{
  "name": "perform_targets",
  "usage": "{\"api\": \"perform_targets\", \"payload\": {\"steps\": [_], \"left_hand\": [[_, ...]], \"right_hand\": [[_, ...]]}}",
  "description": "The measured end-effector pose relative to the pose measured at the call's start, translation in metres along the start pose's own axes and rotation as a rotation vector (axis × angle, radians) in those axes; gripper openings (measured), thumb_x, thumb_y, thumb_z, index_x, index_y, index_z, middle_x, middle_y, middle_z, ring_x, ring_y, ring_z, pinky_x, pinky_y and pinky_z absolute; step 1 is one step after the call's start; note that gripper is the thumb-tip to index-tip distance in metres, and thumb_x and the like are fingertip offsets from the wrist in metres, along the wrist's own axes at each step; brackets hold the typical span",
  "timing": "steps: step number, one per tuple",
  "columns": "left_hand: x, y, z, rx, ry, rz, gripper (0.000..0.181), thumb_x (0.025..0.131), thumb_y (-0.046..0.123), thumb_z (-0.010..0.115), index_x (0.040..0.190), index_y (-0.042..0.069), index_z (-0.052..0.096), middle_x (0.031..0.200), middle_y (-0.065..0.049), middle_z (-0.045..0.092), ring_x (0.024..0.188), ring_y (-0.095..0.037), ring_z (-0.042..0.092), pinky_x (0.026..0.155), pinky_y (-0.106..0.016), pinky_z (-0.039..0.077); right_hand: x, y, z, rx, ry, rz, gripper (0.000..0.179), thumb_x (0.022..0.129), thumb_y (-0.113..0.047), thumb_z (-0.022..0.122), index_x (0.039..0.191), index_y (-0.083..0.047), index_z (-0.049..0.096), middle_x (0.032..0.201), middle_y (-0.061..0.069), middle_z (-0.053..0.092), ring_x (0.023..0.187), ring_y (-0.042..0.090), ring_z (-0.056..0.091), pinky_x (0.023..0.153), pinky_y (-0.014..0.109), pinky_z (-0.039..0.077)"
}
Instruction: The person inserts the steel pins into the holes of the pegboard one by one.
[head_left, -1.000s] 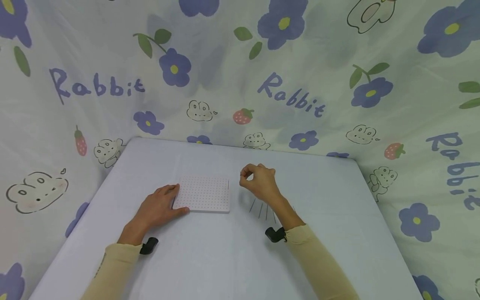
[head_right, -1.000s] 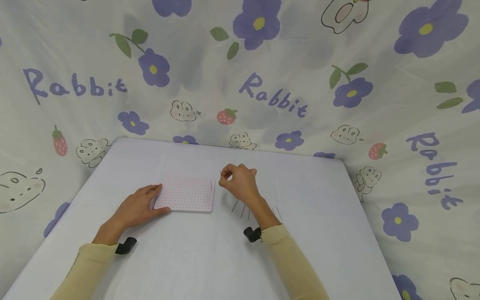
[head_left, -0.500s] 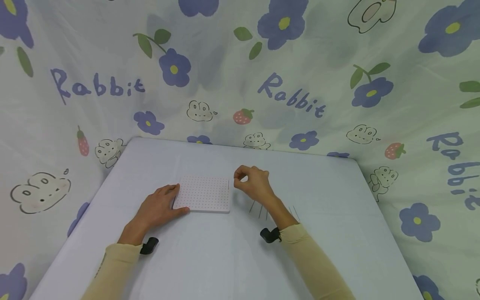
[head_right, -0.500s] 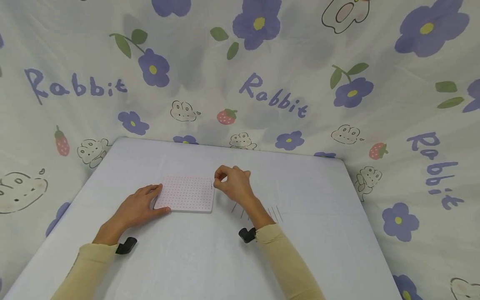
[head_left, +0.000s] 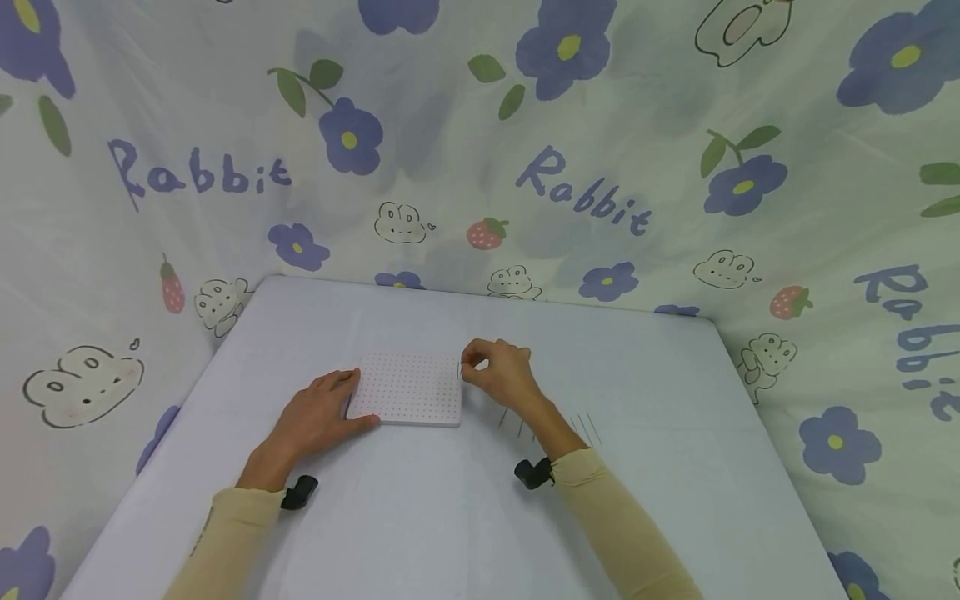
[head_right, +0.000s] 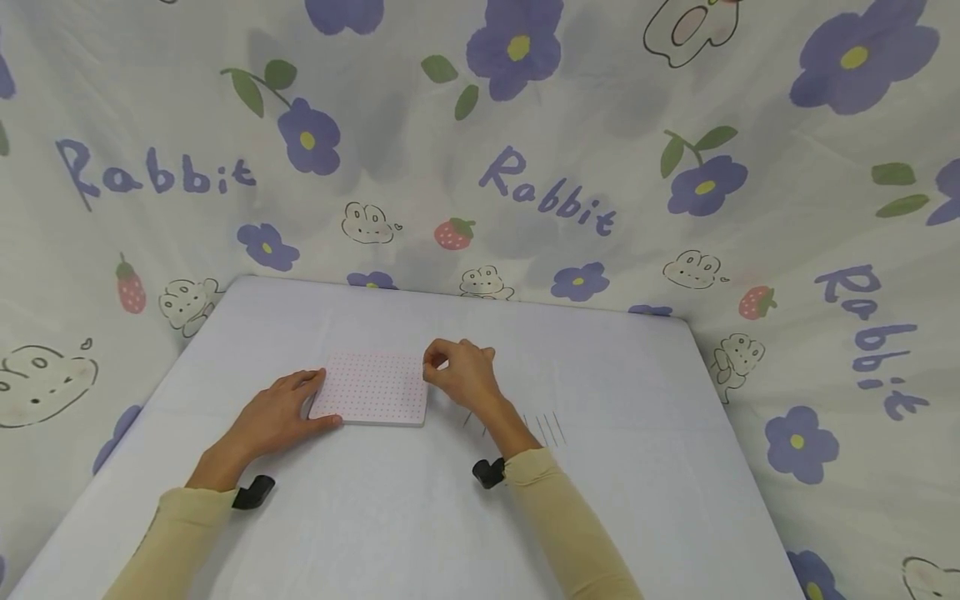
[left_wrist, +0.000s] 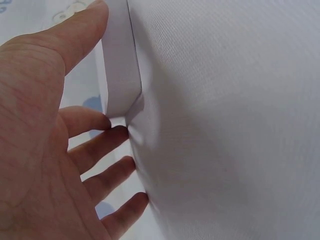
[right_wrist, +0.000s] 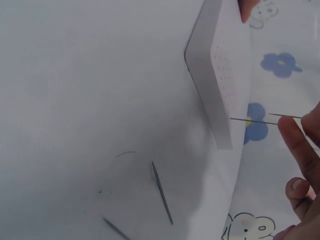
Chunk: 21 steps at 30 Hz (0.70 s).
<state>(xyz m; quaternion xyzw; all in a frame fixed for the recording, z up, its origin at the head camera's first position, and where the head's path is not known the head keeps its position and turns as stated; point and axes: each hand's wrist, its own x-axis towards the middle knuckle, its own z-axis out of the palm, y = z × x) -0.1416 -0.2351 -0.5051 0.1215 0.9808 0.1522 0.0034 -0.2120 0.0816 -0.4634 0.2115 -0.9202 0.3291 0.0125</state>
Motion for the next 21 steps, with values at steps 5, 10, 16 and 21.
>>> {"api": "perform_targets", "payload": {"steps": [5,10,16,21], "left_hand": [[0.0,-0.001,0.001,0.001,0.012,0.003,0.093,0.086,0.057,0.072,0.148,-0.007,0.044,0.148,-0.026,0.046,0.134,-0.049,0.044,0.104,-0.065,0.04],[0.0,-0.001,0.0,0.003,0.013,0.007,0.093,0.086,0.057,0.073,0.147,-0.007,0.044,0.148,-0.027,0.046,0.134,-0.049,0.044,0.104,-0.065,0.04],[-0.001,0.0,0.0,0.004,0.001,0.004,0.093,0.086,0.057,0.072,0.148,-0.007,0.043,0.148,-0.027,0.046,0.134,-0.049,0.043,0.104,-0.065,0.04],[-0.001,0.001,-0.001,-0.003,0.0,-0.002,0.094,0.086,0.057,0.072,0.148,-0.007,0.043,0.149,-0.027,0.045,0.134,-0.049,0.043,0.104,-0.065,0.04]], "right_hand": [[0.002,0.0,0.005,-0.062,-0.017,0.024,0.004,0.09,-0.025,0.069,0.093,-0.026,0.071,0.087,-0.015,0.071,0.09,0.017,0.062,0.086,0.05,0.032],[0.003,0.001,0.011,-0.102,-0.032,0.048,0.004,0.09,-0.025,0.07,0.093,-0.027,0.071,0.088,-0.016,0.071,0.086,0.011,0.059,0.082,0.044,0.031],[0.003,0.002,0.015,-0.103,-0.044,0.057,0.004,0.089,-0.026,0.072,0.092,-0.028,0.071,0.088,-0.016,0.071,0.086,0.009,0.06,0.083,0.044,0.031],[0.003,0.002,0.018,-0.12,-0.042,0.061,0.004,0.089,-0.026,0.072,0.093,-0.028,0.071,0.088,-0.015,0.072,0.088,0.01,0.06,0.084,0.045,0.031]]}}
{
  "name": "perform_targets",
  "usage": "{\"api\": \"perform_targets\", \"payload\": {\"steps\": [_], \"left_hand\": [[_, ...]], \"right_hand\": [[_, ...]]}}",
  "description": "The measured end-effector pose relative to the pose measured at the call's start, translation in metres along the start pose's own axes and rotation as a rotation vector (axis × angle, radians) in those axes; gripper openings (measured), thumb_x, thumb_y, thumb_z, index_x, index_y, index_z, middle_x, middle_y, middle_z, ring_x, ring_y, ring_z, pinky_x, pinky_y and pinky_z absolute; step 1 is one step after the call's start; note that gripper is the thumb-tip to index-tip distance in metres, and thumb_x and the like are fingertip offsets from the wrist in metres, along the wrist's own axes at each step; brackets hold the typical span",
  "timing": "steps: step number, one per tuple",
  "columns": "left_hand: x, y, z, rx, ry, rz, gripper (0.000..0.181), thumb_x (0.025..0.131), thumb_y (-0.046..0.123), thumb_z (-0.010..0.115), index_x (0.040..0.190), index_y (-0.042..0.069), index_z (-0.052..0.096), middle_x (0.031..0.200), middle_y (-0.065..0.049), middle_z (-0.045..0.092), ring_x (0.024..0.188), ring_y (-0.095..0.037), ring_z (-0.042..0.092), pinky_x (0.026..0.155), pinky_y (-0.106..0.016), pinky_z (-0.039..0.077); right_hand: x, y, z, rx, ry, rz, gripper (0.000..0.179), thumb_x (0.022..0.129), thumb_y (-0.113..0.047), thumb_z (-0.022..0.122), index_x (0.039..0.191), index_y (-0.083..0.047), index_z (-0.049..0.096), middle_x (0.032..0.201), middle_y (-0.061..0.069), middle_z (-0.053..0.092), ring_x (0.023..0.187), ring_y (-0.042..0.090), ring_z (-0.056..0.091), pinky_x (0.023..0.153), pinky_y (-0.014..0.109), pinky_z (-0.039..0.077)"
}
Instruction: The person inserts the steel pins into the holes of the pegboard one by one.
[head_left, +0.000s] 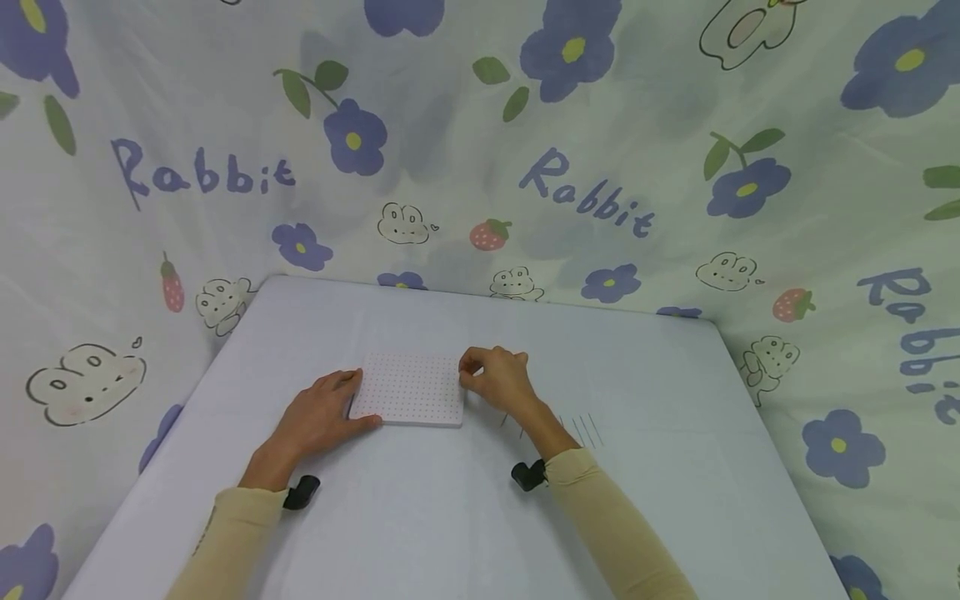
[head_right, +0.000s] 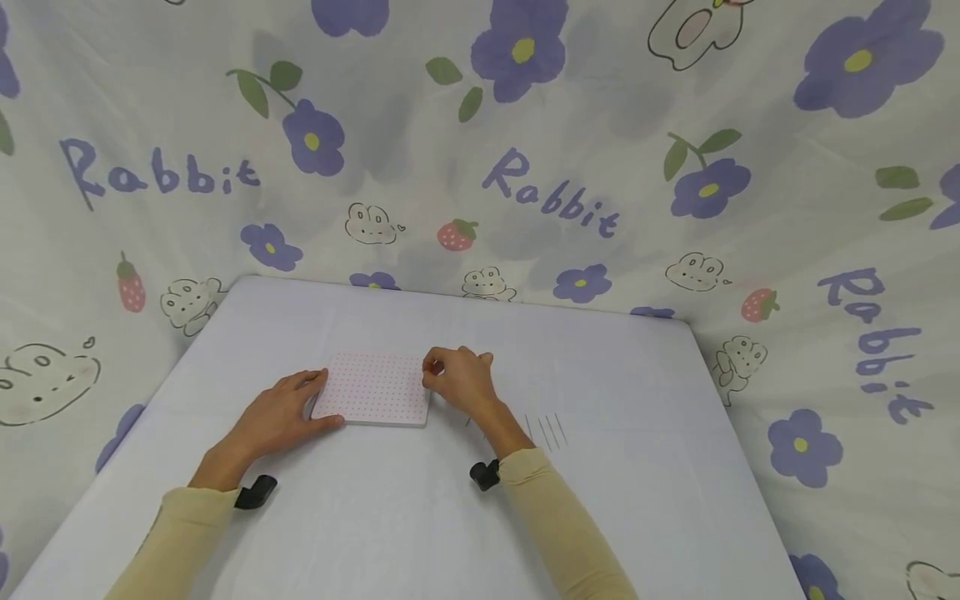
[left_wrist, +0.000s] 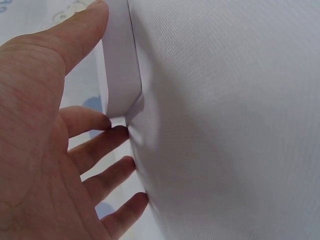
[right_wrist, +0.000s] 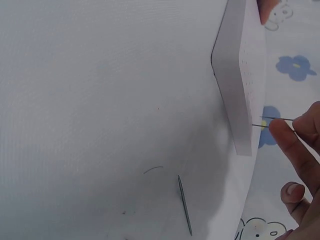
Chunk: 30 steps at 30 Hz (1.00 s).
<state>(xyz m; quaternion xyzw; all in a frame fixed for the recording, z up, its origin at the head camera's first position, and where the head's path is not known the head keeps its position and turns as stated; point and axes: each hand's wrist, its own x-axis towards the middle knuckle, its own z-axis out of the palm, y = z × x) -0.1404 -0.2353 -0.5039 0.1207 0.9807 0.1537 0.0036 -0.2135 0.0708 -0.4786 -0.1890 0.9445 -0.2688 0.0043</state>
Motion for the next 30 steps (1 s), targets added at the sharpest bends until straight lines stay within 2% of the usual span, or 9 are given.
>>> {"api": "perform_targets", "payload": {"steps": [22,30], "left_hand": [[-0.0018,-0.0007,0.0056,-0.016,0.011,-0.016,0.095,0.085,0.059,0.073,0.148,-0.005,0.044,0.15,-0.024,0.046,0.135,-0.047,0.043,0.106,-0.065,0.038],[-0.0002,0.0004,0.0028,-0.012,0.013,-0.016,0.094,0.085,0.057,0.073,0.148,-0.006,0.044,0.149,-0.024,0.046,0.136,-0.047,0.043,0.106,-0.065,0.037]], "right_hand": [[-0.0025,0.0041,0.0096,-0.063,-0.002,-0.002,0.004,0.09,-0.028,0.072,0.093,-0.029,0.072,0.088,-0.016,0.073,0.083,0.01,0.056,0.082,0.046,0.031],[-0.0006,0.0037,0.0102,-0.067,-0.005,-0.003,0.004,0.09,-0.028,0.071,0.093,-0.029,0.072,0.088,-0.016,0.073,0.085,0.01,0.056,0.083,0.047,0.031]]}}
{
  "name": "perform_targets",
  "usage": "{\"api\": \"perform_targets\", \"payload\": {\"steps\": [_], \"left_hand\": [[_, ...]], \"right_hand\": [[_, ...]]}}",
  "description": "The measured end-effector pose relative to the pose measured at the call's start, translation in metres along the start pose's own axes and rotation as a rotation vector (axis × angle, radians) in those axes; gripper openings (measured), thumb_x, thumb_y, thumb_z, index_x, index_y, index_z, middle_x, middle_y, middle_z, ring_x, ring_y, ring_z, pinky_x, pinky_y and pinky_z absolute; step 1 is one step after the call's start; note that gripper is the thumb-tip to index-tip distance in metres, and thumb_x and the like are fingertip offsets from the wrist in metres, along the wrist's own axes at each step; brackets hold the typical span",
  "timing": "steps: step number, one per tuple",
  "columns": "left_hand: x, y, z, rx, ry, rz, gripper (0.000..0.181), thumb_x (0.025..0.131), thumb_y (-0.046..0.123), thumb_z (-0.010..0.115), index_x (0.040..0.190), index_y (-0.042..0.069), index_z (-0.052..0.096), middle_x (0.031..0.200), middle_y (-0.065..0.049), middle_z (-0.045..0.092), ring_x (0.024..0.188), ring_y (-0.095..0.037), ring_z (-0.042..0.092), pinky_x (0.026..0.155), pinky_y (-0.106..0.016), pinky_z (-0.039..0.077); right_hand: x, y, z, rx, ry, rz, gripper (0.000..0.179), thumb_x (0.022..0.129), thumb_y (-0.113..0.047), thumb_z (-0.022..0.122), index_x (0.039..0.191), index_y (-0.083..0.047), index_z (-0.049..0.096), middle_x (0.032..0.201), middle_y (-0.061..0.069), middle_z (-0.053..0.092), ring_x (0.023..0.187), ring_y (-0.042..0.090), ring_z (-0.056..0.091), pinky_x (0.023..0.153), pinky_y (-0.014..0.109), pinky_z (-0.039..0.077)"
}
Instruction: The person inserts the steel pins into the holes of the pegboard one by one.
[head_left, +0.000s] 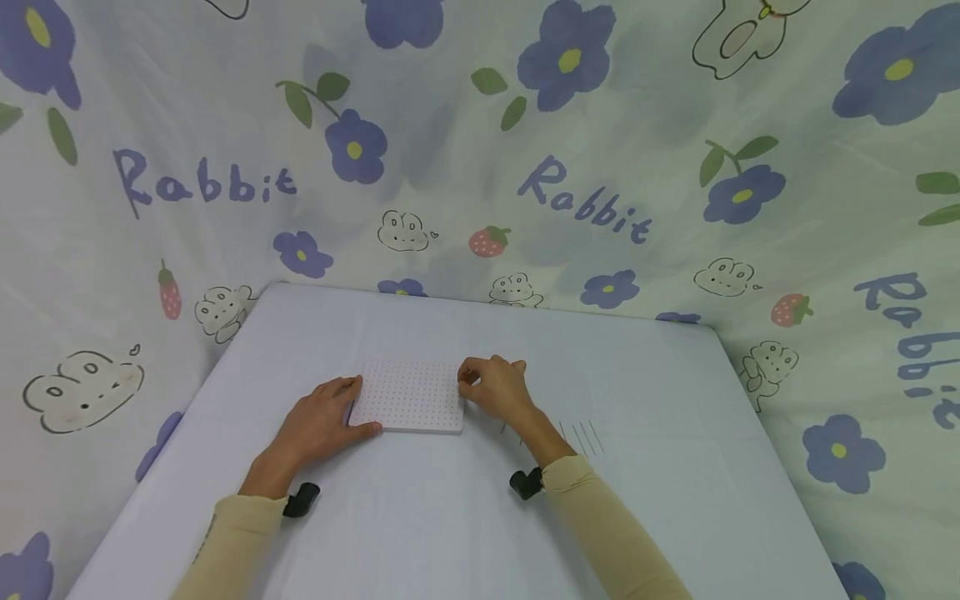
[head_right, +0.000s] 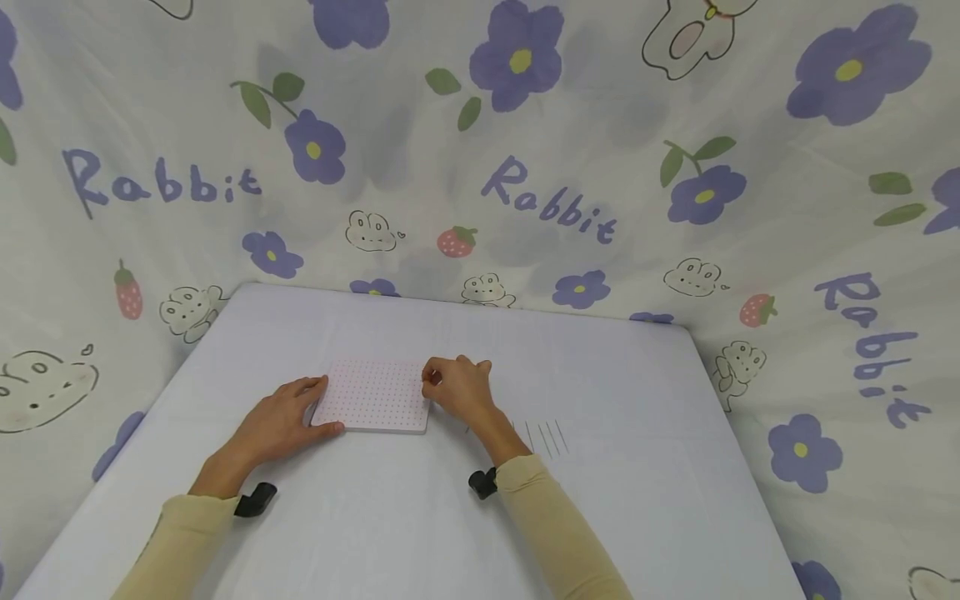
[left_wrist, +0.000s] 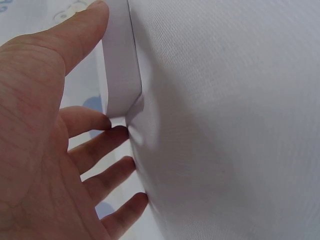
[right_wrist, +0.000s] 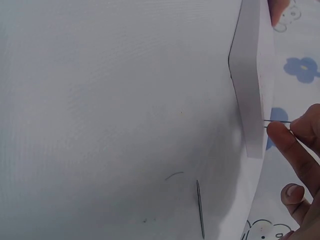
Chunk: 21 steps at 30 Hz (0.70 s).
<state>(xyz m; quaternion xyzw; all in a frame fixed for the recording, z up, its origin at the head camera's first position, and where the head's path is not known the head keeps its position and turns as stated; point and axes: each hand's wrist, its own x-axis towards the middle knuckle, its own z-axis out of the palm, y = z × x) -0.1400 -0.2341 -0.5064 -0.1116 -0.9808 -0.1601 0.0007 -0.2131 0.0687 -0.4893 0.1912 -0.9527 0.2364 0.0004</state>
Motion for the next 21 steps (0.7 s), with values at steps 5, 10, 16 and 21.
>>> {"api": "perform_targets", "payload": {"steps": [5,10,16,21], "left_hand": [[0.0,0.0009,-0.0012,-0.003,-0.004,0.001,0.093,0.086,0.056,0.073,0.148,-0.006,0.044,0.149,-0.024,0.046,0.136,-0.047,0.042,0.106,-0.066,0.037],[0.0006,0.0,-0.0002,-0.002,-0.003,0.0,0.094,0.085,0.058,0.073,0.148,-0.006,0.044,0.15,-0.024,0.046,0.136,-0.047,0.042,0.105,-0.066,0.038],[0.0006,-0.0005,0.0007,0.001,0.001,0.002,0.094,0.086,0.058,0.072,0.148,-0.006,0.043,0.15,-0.025,0.045,0.136,-0.047,0.042,0.105,-0.066,0.038],[0.0004,-0.0011,0.0009,-0.001,0.007,0.004,0.094,0.085,0.058,0.073,0.148,-0.006,0.044,0.149,-0.025,0.045,0.136,-0.048,0.042,0.105,-0.066,0.037]], "right_hand": [[-0.0001,0.0002,0.0015,-0.007,-0.003,0.012,0.004,0.09,-0.029,0.071,0.093,-0.029,0.072,0.088,-0.016,0.072,0.085,0.01,0.056,0.083,0.046,0.031],[-0.0008,0.0005,0.0021,-0.005,0.004,0.012,0.003,0.09,-0.028,0.072,0.093,-0.029,0.073,0.088,-0.016,0.072,0.084,0.01,0.057,0.082,0.046,0.031],[-0.0015,0.0,0.0022,-0.01,0.005,0.021,0.005,0.091,-0.028,0.071,0.095,-0.028,0.073,0.087,-0.016,0.072,0.085,0.01,0.057,0.081,0.045,0.032],[-0.002,0.002,-0.0011,0.004,-0.001,0.035,0.008,0.092,-0.029,0.071,0.098,-0.026,0.075,0.088,-0.016,0.072,0.087,0.01,0.059,0.082,0.045,0.031]]}}
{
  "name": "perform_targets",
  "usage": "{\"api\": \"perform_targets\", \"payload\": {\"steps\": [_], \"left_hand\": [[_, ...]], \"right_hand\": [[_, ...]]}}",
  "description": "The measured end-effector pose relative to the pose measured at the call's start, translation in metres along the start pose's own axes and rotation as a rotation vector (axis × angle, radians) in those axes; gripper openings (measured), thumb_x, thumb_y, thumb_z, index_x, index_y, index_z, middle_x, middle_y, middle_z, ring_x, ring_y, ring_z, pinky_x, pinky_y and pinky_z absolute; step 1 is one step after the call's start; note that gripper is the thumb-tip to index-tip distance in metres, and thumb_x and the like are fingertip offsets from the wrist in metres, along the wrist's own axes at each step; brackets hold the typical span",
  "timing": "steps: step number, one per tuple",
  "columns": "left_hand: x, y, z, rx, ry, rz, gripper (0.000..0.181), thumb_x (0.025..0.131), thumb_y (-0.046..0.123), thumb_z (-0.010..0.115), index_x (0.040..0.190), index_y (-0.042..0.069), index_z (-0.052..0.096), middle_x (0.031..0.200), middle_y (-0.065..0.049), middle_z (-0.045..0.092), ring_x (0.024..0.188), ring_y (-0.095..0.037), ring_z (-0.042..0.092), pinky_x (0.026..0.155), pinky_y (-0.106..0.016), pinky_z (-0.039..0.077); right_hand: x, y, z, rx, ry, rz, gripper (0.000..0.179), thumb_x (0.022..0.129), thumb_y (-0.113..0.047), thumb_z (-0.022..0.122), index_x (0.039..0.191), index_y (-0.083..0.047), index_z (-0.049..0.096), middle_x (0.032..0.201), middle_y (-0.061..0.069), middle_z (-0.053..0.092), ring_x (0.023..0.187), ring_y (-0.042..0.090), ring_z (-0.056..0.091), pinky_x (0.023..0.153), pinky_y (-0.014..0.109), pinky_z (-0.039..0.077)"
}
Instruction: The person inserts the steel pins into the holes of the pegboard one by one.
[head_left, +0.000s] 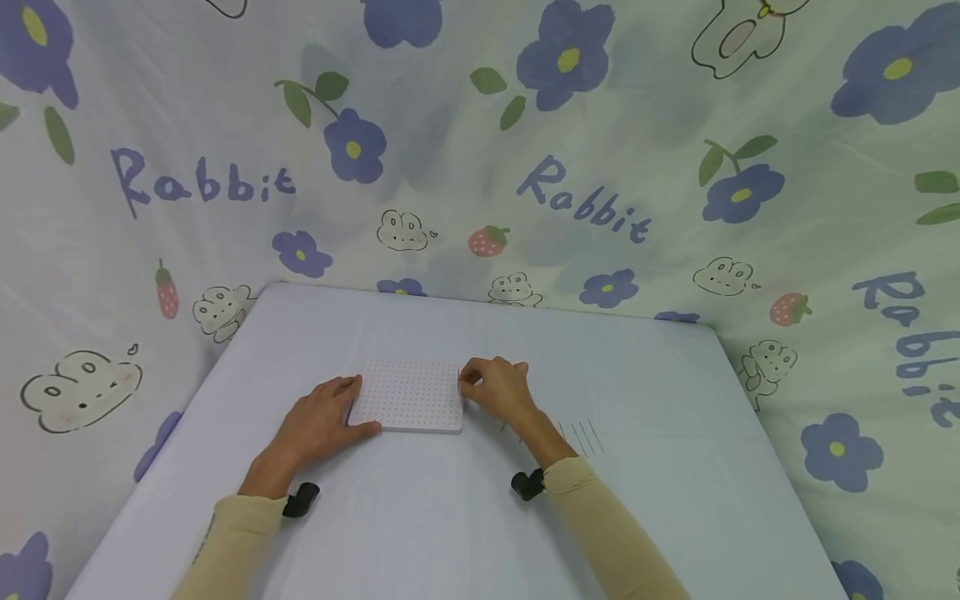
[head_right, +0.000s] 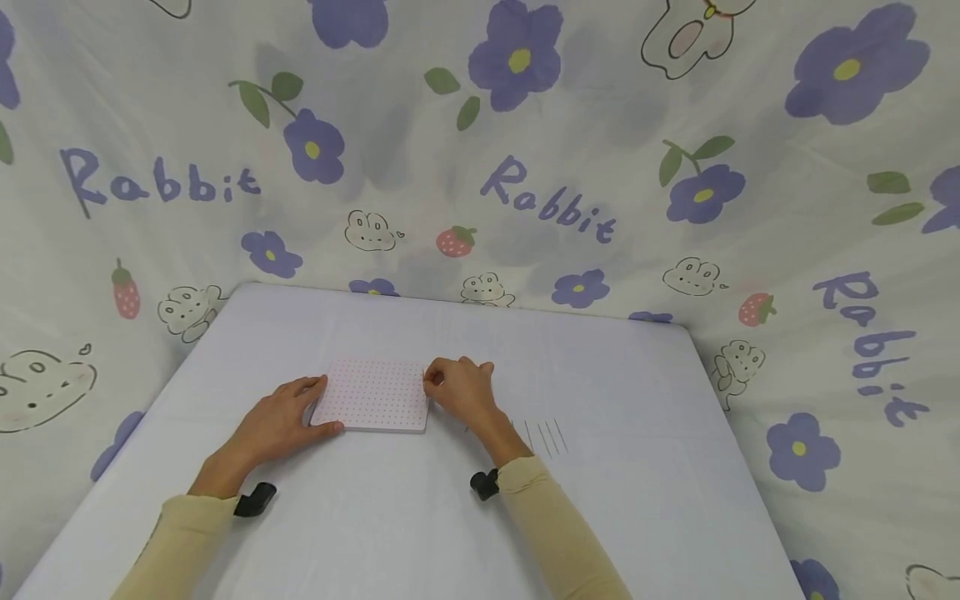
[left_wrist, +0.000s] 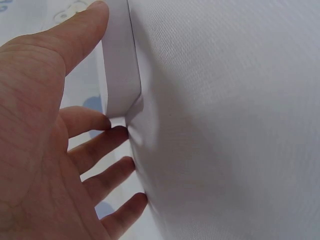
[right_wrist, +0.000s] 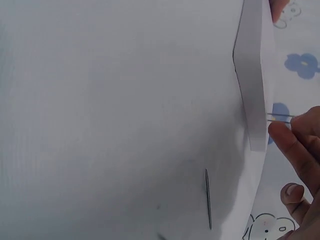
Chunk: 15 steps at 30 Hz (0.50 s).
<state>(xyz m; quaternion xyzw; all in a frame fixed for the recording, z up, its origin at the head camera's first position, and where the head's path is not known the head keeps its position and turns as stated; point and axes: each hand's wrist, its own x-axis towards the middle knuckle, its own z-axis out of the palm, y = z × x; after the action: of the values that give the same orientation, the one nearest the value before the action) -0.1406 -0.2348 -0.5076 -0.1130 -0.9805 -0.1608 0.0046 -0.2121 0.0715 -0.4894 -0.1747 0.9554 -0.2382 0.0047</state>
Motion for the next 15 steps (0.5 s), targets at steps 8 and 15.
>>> {"api": "perform_targets", "payload": {"steps": [8,15], "left_hand": [[0.0,0.001,0.0,-0.002,0.002,0.009,0.093,0.086,0.056,0.073,0.148,-0.007,0.044,0.149,-0.025,0.045,0.135,-0.048,0.043,0.105,-0.066,0.038],[-0.001,0.001,-0.001,-0.008,0.006,0.017,0.093,0.086,0.056,0.074,0.147,-0.007,0.044,0.149,-0.025,0.046,0.135,-0.048,0.043,0.105,-0.066,0.038]], "right_hand": [[-0.006,0.017,-0.013,0.054,0.038,-0.001,0.008,0.094,-0.032,0.071,0.098,-0.025,0.074,0.089,-0.015,0.073,0.088,0.012,0.064,0.084,0.045,0.032],[-0.017,0.036,-0.03,0.074,0.088,0.024,0.01,0.094,-0.033,0.072,0.099,-0.024,0.074,0.092,-0.012,0.074,0.091,0.018,0.066,0.086,0.05,0.034]]}}
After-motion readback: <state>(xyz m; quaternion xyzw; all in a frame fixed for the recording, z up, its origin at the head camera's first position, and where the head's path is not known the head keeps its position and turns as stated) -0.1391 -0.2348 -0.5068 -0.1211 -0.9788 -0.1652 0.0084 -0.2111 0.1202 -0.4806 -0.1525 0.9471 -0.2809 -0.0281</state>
